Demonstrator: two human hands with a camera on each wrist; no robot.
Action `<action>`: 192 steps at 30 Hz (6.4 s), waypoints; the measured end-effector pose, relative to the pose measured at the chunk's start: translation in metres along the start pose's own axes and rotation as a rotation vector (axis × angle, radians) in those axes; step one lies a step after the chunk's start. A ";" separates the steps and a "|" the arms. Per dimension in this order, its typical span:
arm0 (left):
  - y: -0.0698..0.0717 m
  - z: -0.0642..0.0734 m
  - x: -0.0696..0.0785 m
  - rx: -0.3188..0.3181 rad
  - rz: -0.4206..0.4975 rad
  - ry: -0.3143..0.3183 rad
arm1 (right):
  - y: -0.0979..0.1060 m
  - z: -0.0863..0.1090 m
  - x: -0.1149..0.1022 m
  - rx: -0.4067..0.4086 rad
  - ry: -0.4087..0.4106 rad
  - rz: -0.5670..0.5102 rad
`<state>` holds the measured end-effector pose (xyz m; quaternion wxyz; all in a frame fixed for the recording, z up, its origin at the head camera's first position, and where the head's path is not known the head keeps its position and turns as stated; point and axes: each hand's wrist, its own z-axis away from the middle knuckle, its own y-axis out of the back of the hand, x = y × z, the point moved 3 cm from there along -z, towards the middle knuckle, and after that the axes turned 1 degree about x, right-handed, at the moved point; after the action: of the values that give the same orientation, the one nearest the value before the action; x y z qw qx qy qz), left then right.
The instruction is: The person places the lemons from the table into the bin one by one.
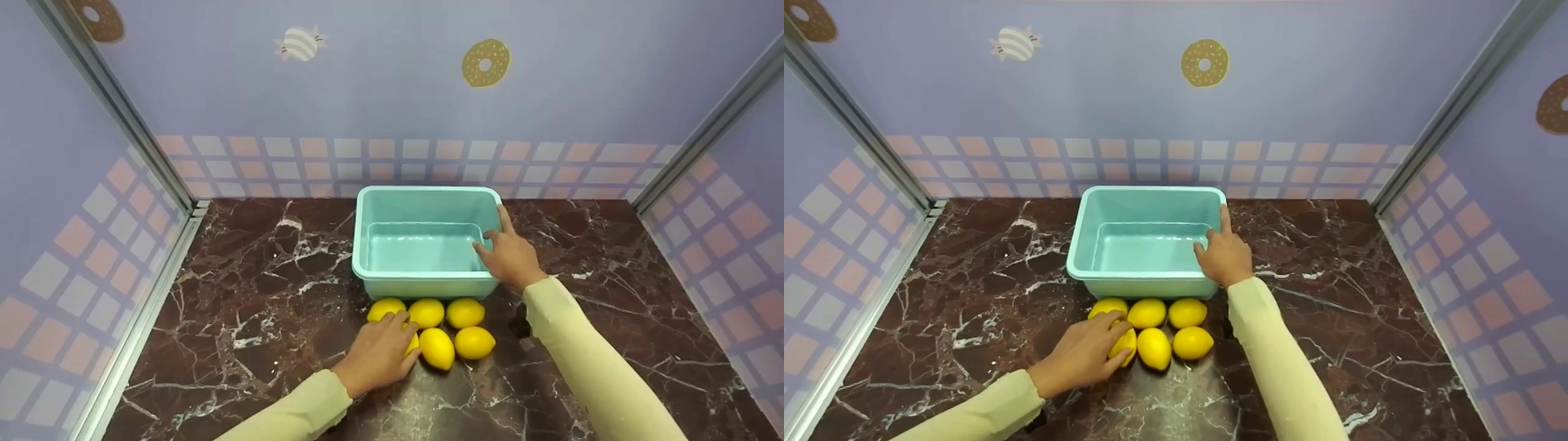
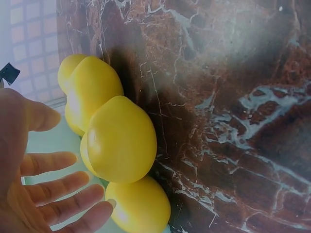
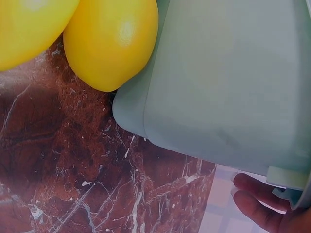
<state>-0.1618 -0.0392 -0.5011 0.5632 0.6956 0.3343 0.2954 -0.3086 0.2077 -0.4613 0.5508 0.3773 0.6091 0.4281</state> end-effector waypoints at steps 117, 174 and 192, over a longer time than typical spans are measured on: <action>0.002 -0.005 0.004 -0.028 0.073 -0.043 | -0.002 0.002 -0.001 0.024 -0.014 -0.011; 0.047 -0.022 0.005 -0.004 0.041 -0.044 | -0.003 0.005 0.000 0.050 -0.001 -0.017; 0.068 -0.034 0.001 -0.003 0.069 -0.015 | -0.002 0.003 -0.002 0.026 -0.027 -0.021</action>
<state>-0.1789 -0.0286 -0.4280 0.5563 0.7080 0.3054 0.3099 -0.3053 0.2057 -0.4627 0.5586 0.3837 0.6110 0.4091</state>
